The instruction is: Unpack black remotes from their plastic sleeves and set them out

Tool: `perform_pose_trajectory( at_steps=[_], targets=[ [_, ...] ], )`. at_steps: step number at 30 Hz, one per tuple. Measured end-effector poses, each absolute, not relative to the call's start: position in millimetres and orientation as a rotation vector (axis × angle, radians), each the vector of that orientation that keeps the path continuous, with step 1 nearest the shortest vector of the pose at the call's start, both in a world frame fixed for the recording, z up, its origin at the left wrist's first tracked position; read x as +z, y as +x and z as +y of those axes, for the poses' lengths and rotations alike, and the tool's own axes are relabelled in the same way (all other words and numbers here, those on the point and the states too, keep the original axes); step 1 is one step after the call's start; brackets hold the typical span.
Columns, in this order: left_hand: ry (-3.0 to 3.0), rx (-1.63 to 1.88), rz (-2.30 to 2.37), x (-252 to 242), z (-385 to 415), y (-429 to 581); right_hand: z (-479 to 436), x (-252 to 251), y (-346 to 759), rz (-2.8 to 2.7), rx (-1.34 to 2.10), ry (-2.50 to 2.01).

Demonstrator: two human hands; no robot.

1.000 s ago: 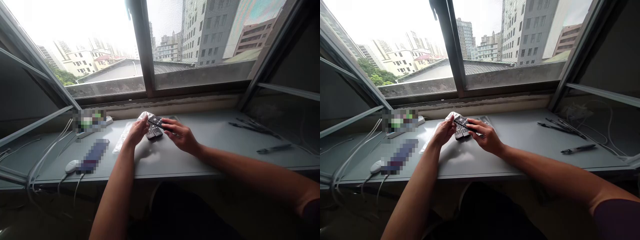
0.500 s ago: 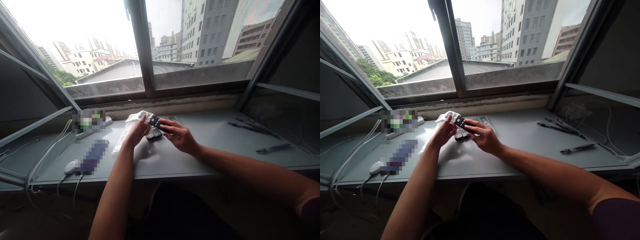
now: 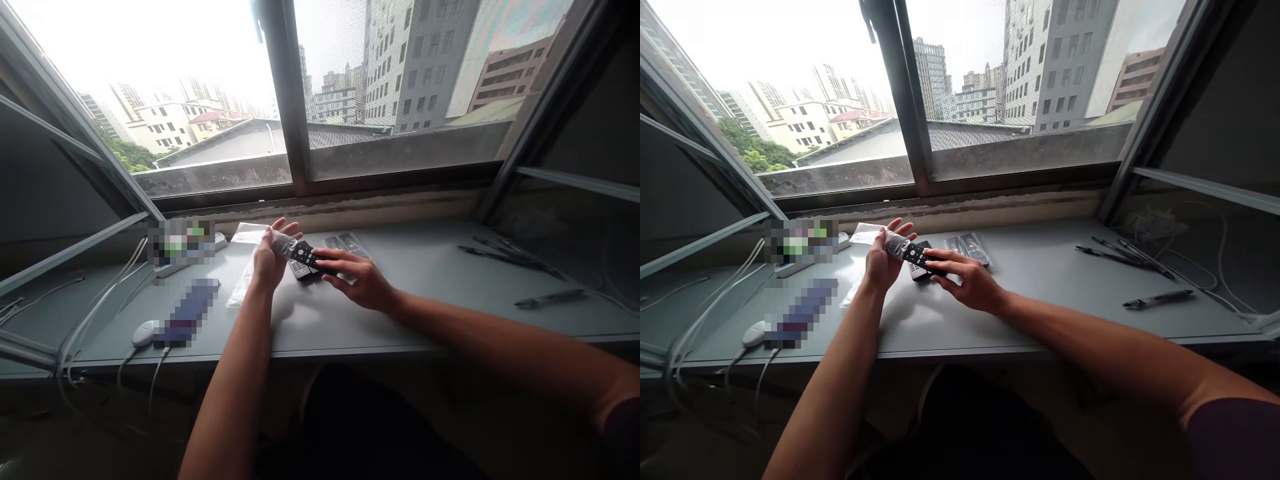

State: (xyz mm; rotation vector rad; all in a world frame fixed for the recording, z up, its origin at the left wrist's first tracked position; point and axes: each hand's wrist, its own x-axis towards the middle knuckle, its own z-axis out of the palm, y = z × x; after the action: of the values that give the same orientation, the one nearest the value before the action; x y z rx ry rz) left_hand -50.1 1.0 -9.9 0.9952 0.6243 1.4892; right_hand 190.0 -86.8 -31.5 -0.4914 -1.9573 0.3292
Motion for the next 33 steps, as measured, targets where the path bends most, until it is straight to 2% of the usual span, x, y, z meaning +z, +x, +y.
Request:
perform_pose_trajectory(
  at_steps=[29,33],
  targets=[
    [1.169,1.055,0.61,-8.0,-19.1,-42.8,-80.0,-37.9,188.4,-1.861,0.356,-0.536],
    [1.143,1.077,0.61,-6.5,-19.9,-43.2,-83.2,-35.8,188.2,-1.846,0.346,-0.577]
  ],
)
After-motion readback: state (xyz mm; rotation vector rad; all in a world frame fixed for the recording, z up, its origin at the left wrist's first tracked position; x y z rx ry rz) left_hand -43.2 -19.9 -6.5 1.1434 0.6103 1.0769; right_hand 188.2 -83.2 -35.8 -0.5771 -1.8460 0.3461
